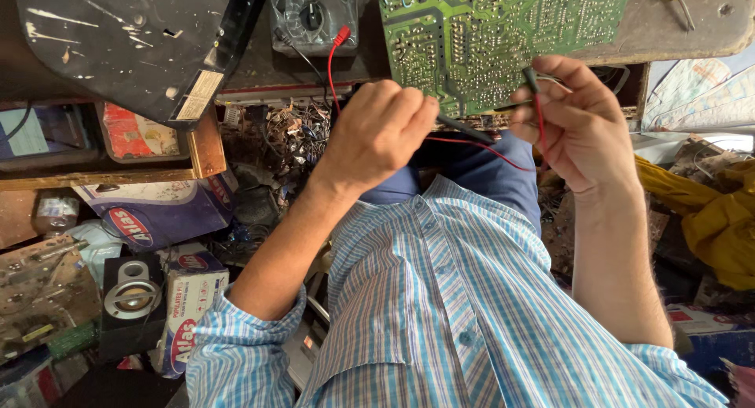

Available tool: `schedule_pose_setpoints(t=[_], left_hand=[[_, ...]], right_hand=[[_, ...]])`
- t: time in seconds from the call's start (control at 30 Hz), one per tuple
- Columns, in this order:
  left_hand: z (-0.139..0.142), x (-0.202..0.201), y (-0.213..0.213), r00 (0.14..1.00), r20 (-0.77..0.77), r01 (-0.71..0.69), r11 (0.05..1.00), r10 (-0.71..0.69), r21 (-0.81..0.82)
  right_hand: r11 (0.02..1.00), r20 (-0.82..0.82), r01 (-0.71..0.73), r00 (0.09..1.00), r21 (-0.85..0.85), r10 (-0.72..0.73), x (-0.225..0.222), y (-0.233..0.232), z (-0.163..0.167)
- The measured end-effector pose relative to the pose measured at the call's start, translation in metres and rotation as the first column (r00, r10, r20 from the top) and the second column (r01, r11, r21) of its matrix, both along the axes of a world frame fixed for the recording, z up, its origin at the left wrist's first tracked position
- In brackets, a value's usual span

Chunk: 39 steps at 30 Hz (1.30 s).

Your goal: The person holds a green circuit board against the table edge and solders its underside with a soldering iron, touching the tip to component joints. They then set the iron down and use multimeter test probes to probe points on the board, checking readings on the analog meter.

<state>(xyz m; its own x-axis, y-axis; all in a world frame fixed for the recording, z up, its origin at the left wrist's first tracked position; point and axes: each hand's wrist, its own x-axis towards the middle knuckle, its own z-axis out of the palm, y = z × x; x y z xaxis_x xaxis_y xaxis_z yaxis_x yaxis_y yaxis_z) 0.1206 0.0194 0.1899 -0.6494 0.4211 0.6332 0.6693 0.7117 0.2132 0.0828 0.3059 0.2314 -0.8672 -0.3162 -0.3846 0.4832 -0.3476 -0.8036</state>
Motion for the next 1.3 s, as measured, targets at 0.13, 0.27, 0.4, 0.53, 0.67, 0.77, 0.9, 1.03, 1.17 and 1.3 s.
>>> schedule_pose_setpoints(t=[0.13,0.27,0.4,0.53,0.67,0.77,0.9,1.03,1.17,1.3], left_hand=[[-0.010,-0.004,-0.007,0.996,-0.028,-0.085,0.988,0.090,0.132],[-0.018,-0.019,0.004,0.991,0.028,-0.131,0.887,0.133,0.443],[-0.019,-0.033,0.022,0.979,0.134,-0.206,0.720,0.157,0.663],[-0.015,-0.042,0.033,0.971,0.104,-0.232,0.743,0.215,0.627],[-0.014,-0.050,0.037,0.960,0.041,-0.245,0.766,0.276,0.594],[-0.017,-0.053,0.039,0.961,0.053,-0.246,0.755,0.271,0.608],[-0.021,-0.054,0.040,0.965,0.074,-0.240,0.728,0.253,0.642],[-0.021,-0.058,0.042,0.972,0.077,-0.210,0.685,0.220,0.698],[-0.020,-0.059,0.040,0.973,0.061,-0.203,0.711,0.221,0.673],[-0.019,-0.059,0.037,0.978,0.073,-0.195,0.720,0.197,0.666]], right_hand=[[0.988,-0.004,0.078,0.997,-0.132,-0.079,0.000,0.013,0.001],[0.996,-0.151,0.072,0.986,0.053,-0.063,0.002,0.009,-0.001],[0.906,-0.221,0.098,0.975,0.411,-0.005,-0.001,-0.013,-0.005],[0.877,-0.368,0.135,0.929,0.461,0.050,-0.004,-0.035,-0.008],[0.846,-0.479,0.201,0.875,0.494,0.072,-0.014,-0.050,-0.013],[0.817,-0.556,0.242,0.824,0.524,0.112,-0.019,-0.054,-0.016],[0.767,-0.604,0.289,0.782,0.574,0.157,-0.022,-0.056,-0.018],[0.727,-0.627,0.315,0.754,0.610,0.199,-0.024,-0.057,-0.018],[0.695,-0.668,0.361,0.707,0.622,0.230,-0.026,-0.059,-0.022],[0.634,-0.747,0.448,0.572,0.630,0.339,-0.033,-0.060,-0.027]])
